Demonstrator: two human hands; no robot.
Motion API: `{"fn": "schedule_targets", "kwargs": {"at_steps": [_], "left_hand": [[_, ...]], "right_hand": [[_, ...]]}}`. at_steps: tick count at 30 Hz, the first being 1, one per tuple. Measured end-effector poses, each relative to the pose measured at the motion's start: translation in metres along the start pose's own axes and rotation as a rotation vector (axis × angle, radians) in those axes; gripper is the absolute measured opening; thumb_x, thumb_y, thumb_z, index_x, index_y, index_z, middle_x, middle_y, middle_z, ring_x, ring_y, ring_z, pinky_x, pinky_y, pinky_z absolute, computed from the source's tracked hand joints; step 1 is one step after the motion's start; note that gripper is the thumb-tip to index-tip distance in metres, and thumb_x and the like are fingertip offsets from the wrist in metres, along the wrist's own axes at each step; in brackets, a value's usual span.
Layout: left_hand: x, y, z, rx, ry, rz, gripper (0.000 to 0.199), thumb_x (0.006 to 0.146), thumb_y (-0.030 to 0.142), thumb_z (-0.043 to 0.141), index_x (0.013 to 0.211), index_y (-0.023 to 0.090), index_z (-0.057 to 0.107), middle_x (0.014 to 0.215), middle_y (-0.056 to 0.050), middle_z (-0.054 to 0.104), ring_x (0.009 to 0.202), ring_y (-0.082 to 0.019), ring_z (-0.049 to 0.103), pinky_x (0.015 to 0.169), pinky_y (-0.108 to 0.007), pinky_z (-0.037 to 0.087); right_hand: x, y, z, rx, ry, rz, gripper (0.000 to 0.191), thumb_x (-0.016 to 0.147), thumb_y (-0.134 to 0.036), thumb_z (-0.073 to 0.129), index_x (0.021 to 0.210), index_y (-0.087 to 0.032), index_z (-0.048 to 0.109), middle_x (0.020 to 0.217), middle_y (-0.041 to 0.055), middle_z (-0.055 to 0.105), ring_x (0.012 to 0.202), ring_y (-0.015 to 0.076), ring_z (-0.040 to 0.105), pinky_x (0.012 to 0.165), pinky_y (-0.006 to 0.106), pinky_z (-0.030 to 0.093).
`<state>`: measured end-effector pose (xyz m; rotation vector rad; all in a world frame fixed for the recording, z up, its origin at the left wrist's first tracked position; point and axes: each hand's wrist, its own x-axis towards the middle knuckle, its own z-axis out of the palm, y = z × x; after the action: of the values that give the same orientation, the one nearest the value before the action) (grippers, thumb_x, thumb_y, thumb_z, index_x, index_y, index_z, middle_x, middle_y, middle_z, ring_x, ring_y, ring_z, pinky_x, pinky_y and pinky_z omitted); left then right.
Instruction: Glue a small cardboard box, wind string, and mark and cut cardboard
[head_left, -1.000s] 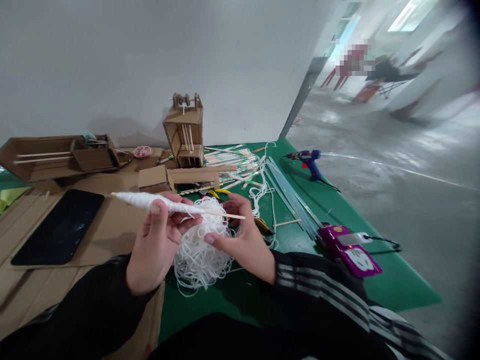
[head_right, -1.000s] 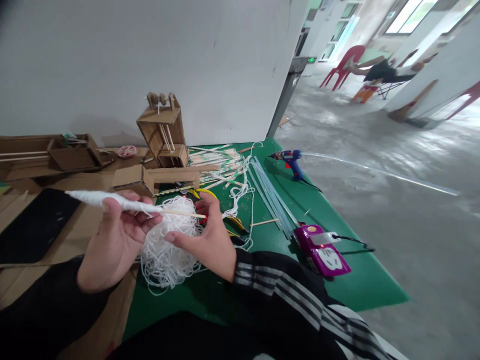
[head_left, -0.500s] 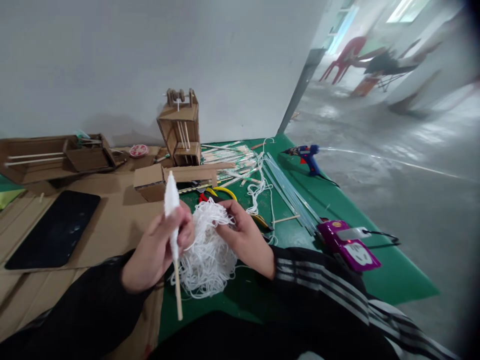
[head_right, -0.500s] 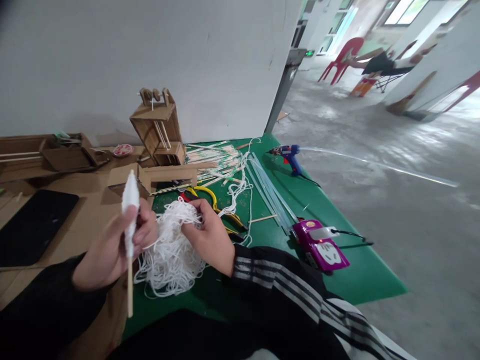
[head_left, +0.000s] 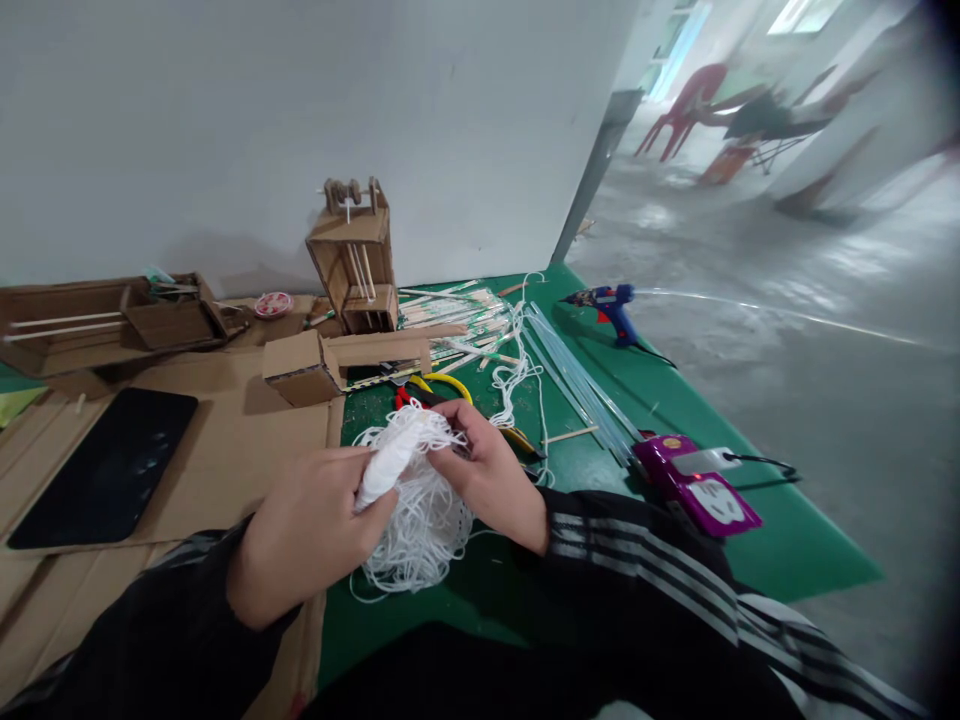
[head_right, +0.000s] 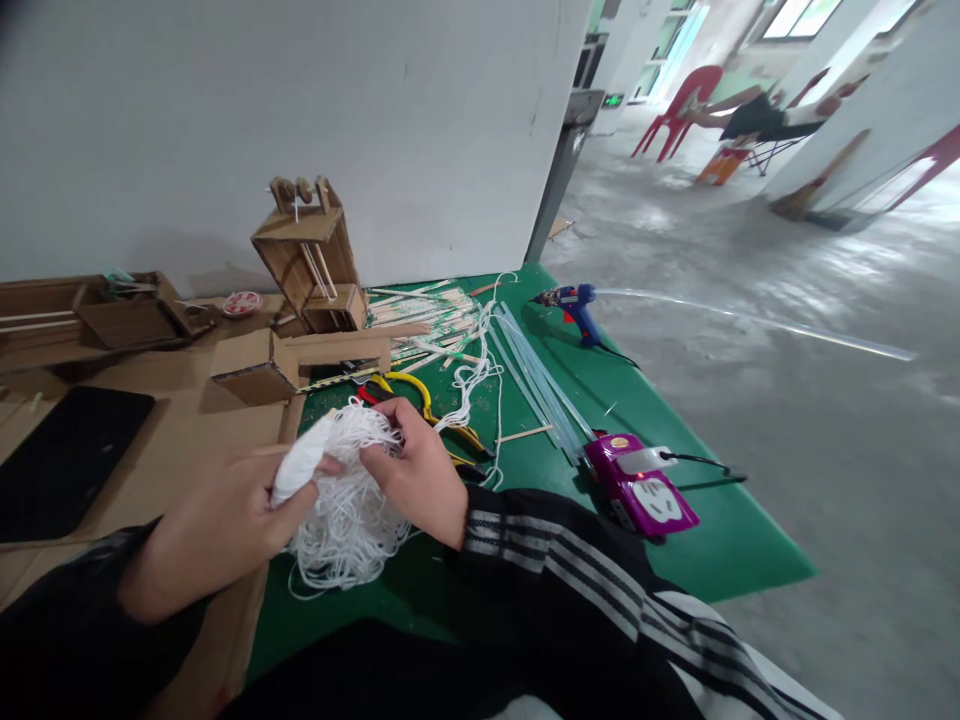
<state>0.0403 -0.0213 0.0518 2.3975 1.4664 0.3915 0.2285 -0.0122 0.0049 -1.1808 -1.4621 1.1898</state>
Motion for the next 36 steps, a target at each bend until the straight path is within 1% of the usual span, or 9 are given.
{"fn": "schedule_targets", "kwargs": {"at_steps": [3, 8, 11, 14, 20, 23, 29, 32, 36], "left_hand": [[0.000, 0.006, -0.002, 0.127, -0.073, -0.059, 0.019, 0.084, 0.022, 0.046, 0.074, 0.021, 0.063, 0.077, -0.004, 0.072, 0.070, -0.023, 0.065, 0.062, -0.032, 0.037], [0.001, 0.006, 0.000, 0.135, -0.085, -0.046, 0.018, 0.084, 0.022, 0.045, 0.073, 0.021, 0.059, 0.072, -0.004, 0.069, 0.067, -0.022, 0.063, 0.060, -0.032, 0.035], [0.002, 0.003, 0.003, 0.118, -0.087, -0.046, 0.018, 0.085, 0.024, 0.045, 0.074, 0.021, 0.059, 0.073, -0.004, 0.069, 0.065, -0.022, 0.062, 0.059, -0.032, 0.034], [0.003, 0.001, 0.005, 0.115, -0.085, -0.043, 0.020, 0.086, 0.026, 0.044, 0.072, 0.021, 0.059, 0.069, -0.004, 0.069, 0.062, -0.022, 0.062, 0.057, -0.032, 0.033], [0.006, -0.004, 0.006, 0.094, -0.094, -0.073, 0.023, 0.088, 0.030, 0.044, 0.072, 0.020, 0.059, 0.069, -0.004, 0.070, 0.062, -0.021, 0.062, 0.056, -0.030, 0.033], [0.007, -0.007, 0.008, 0.067, -0.050, -0.074, 0.024, 0.090, 0.032, 0.046, 0.077, 0.021, 0.064, 0.076, -0.003, 0.073, 0.068, -0.021, 0.065, 0.058, -0.029, 0.037], [0.006, -0.012, 0.015, 0.116, 0.101, -0.023, 0.022, 0.091, 0.033, 0.051, 0.100, 0.026, 0.070, 0.095, -0.002, 0.076, 0.086, -0.022, 0.069, 0.068, -0.028, 0.042], [0.007, -0.012, 0.014, 0.133, 0.062, -0.021, 0.022, 0.092, 0.032, 0.050, 0.102, 0.025, 0.068, 0.089, -0.002, 0.075, 0.082, -0.022, 0.068, 0.066, -0.029, 0.040], [0.008, -0.009, 0.011, 0.123, -0.056, -0.022, 0.020, 0.091, 0.030, 0.048, 0.091, 0.024, 0.068, 0.088, -0.002, 0.074, 0.081, -0.022, 0.068, 0.065, -0.030, 0.038]], "right_hand": [[0.000, 0.003, 0.001, 0.009, -0.002, -0.008, 0.023, 0.080, -0.016, 0.055, 0.102, -0.018, 0.052, 0.089, 0.0015, 0.059, 0.075, 0.0153, 0.052, 0.070, 0.030, 0.044], [0.000, 0.005, 0.005, 0.004, -0.009, -0.016, 0.021, 0.084, -0.021, 0.056, 0.104, -0.018, 0.051, 0.091, 0.0015, 0.059, 0.079, 0.0158, 0.053, 0.074, 0.031, 0.045], [-0.001, 0.007, 0.010, 0.036, -0.038, -0.002, 0.035, 0.080, -0.027, 0.065, 0.109, -0.019, 0.046, 0.097, 0.0030, 0.059, 0.086, 0.0179, 0.057, 0.080, 0.033, 0.046], [-0.001, 0.011, 0.014, 0.048, -0.057, -0.006, 0.051, 0.074, -0.026, 0.073, 0.113, -0.019, 0.041, 0.102, 0.0045, 0.058, 0.091, 0.0198, 0.057, 0.084, 0.035, 0.047], [0.002, 0.018, 0.015, 0.153, -0.015, -0.016, 0.037, 0.077, -0.014, 0.062, 0.108, -0.020, 0.042, 0.092, 0.0005, 0.055, 0.079, 0.0154, 0.054, 0.072, 0.030, 0.047], [0.003, 0.020, 0.015, 0.220, -0.019, 0.016, 0.039, 0.076, -0.014, 0.061, 0.109, -0.021, 0.043, 0.092, 0.0007, 0.055, 0.077, 0.0151, 0.052, 0.070, 0.030, 0.046], [0.003, 0.016, 0.016, 0.349, -0.038, 0.054, 0.041, 0.072, -0.014, 0.063, 0.108, -0.020, 0.044, 0.091, 0.0000, 0.056, 0.077, 0.0146, 0.053, 0.071, 0.030, 0.045], [0.002, 0.013, 0.016, 0.394, -0.045, 0.072, 0.041, 0.072, -0.013, 0.062, 0.108, -0.020, 0.044, 0.089, -0.0014, 0.056, 0.073, 0.0133, 0.052, 0.067, 0.028, 0.044], [0.002, 0.013, 0.015, 0.388, -0.037, 0.076, 0.041, 0.070, -0.011, 0.061, 0.107, -0.020, 0.044, 0.088, -0.0022, 0.055, 0.073, 0.0126, 0.051, 0.067, 0.027, 0.043]]}}
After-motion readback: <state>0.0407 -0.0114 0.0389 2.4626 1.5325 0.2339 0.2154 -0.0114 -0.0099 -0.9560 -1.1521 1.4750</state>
